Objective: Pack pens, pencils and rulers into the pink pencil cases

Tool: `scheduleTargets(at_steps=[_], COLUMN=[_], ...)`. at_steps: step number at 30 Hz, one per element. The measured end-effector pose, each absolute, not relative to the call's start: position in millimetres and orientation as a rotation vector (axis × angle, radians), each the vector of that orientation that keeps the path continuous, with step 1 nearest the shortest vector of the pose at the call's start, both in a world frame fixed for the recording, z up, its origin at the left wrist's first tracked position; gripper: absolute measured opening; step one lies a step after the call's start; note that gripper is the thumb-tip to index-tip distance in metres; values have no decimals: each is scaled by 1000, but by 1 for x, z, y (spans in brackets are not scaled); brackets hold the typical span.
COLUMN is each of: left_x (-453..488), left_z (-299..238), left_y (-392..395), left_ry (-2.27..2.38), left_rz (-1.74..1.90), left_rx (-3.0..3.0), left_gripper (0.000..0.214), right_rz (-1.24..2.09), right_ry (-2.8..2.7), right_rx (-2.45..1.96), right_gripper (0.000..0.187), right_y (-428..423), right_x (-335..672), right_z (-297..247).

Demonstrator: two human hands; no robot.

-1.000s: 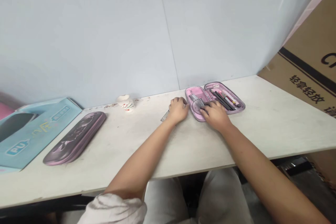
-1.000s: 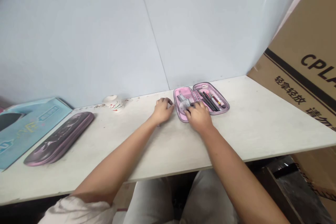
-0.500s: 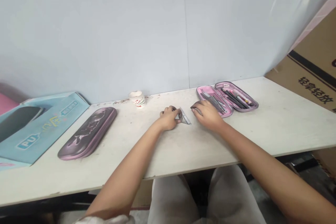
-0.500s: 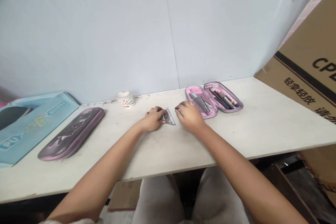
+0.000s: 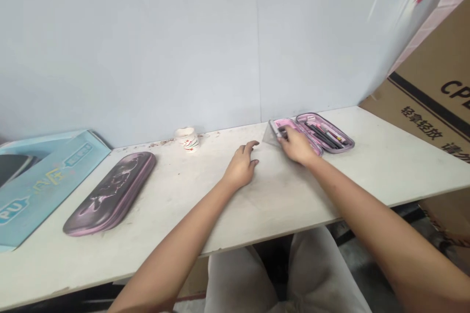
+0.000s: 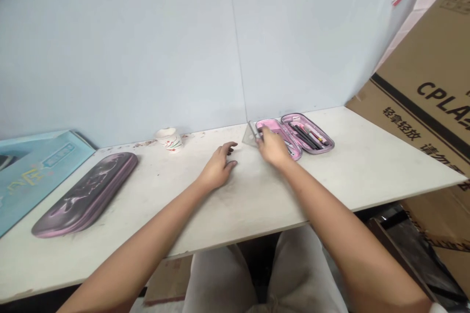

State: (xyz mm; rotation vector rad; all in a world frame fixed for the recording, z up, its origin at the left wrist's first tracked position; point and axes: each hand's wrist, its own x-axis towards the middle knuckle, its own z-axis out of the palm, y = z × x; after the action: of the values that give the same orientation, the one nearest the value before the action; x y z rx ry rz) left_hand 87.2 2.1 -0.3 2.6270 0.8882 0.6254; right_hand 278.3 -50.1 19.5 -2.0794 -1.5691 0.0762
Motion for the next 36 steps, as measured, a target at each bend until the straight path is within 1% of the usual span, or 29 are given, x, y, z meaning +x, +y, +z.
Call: scheduleTargets(at_steps=[3, 7, 12, 15, 18, 23, 25, 28, 31, 33, 36], left_x=[113, 150, 180, 188, 189, 168, 156, 143, 141, 146, 162], left_z=[7, 16, 18, 18, 22, 42, 50, 58, 63, 65, 70], left_y=[-1, -3, 9, 18, 18, -13, -30, -50, -53, -48, -35], left_ry=[835, 804, 897, 928, 824, 437, 409, 485, 510, 472, 366], left_rz=[562, 409, 251, 192, 147, 12, -4, 24, 131, 269, 444], left_rx=[2675, 2863, 3008, 3036, 3073, 3079, 3090, 3117, 3159, 3189, 3216], left_gripper=[46, 44, 43, 42, 38, 25, 24, 24, 32, 48, 79], right_rz=[16, 32, -85, -100, 0, 250, 306, 381, 448, 525, 604], right_ry=[-1415, -1493, -1444, -1379, -1362, -1447, -1482, -1523, -1527, -1470, -1399], right_rx=[-2222, -2249, -2338, -2410, -2434, -2312, -2216, -2050, -1879, -1704, -1399], right_gripper=[37, 34, 38, 42, 45, 38, 35, 32, 35, 39, 41], right_y=[-51, -61, -92, -112, -116, -86, -74, -63, -64, -70, -81], right_x=[316, 353, 409, 442, 458, 448, 436, 416, 399, 391, 382], right_z=[19, 16, 26, 27, 18, 1, 0, 3, 5, 6, 9])
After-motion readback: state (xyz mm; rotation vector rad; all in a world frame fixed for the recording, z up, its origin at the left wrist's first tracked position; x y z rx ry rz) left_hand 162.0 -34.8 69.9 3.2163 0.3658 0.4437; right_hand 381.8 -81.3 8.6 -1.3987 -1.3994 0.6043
